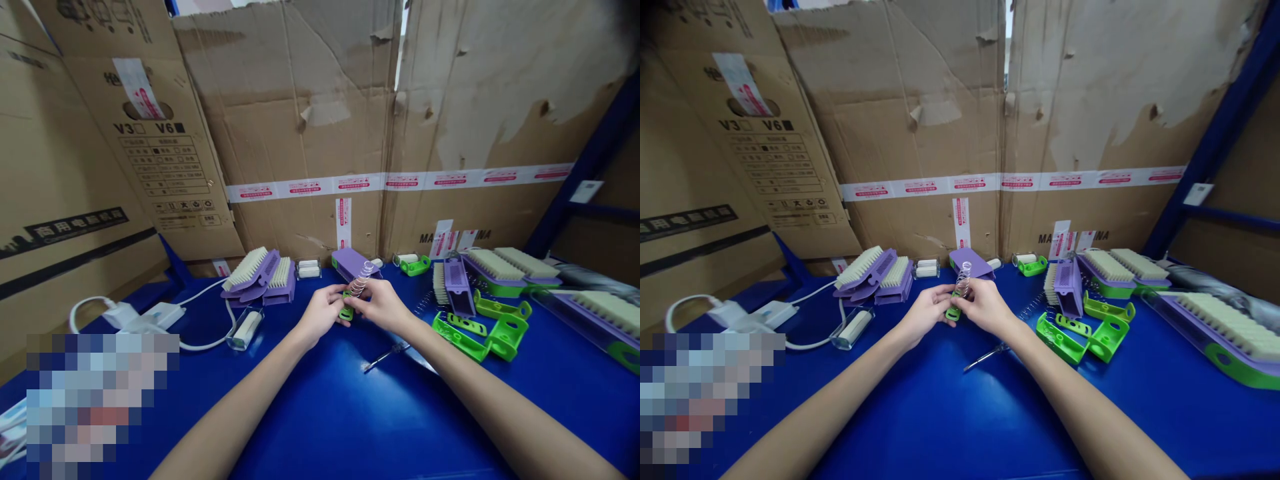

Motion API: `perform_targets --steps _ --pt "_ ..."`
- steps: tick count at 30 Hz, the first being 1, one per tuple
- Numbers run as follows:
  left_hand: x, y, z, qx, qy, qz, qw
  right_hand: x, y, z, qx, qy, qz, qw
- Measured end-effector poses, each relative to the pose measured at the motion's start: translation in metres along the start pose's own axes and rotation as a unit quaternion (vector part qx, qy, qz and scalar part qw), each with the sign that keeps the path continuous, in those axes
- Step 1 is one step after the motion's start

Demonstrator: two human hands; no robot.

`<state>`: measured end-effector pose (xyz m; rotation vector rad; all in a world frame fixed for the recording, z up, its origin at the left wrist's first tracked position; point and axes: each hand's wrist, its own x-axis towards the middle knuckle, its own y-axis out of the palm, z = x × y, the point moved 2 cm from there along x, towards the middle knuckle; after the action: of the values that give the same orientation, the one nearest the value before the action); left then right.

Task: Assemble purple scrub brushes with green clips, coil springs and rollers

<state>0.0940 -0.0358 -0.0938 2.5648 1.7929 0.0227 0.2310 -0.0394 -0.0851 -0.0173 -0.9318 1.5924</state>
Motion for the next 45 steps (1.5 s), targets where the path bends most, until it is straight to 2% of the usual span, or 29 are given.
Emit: perform_targets --steps 2,7,11,17,20,24,38,45 --pt "0.0008 -0.002 -0.0001 0.008 -0.002 -0.009 1.0 0.0003 0.0014 -0.0008 -0.015 -0.008 -0.018 1.0" --pt "-0.002 -0.0047 -0.0021 -0.004 -0.011 0.038 0.999 0.0006 0.0044 0.0003 -0.04 -0.006 -0.023 0.999" --pt "-0.0039 -0.0035 -0.0006 -0.015 -0.037 0.047 0.998 0.0 0.0061 0.0008 -0.037 0.019 -0.012 0.999" --pt "-0.003 -0.0046 -0.0003 -0.012 -0.049 0.068 0.996 -0.0001 0.0026 -0.0017 0.023 -0.011 0.064 0.998" --pt "-0.0027 -0.0064 0.0014 0.001 -0.06 0.083 0.995 0.0001 -0.0007 -0.0044 0.018 -0.018 0.108 0.994" --pt "-0.0036 -0.0073 0.0027 -0.004 -0.069 0.102 0.992 0.0004 -0.0019 -0.0066 -0.003 -0.027 0.118 0.993" --pt "-0.0046 -0.0072 -0.0007 -0.02 -0.077 0.087 0.993 0.0039 -0.0024 -0.0054 -0.001 -0.049 0.087 0.995" --pt "-0.008 -0.0039 -0.0047 -0.012 -0.09 0.077 0.993 0.0007 -0.0029 -0.0003 0.027 -0.006 0.124 0.992"
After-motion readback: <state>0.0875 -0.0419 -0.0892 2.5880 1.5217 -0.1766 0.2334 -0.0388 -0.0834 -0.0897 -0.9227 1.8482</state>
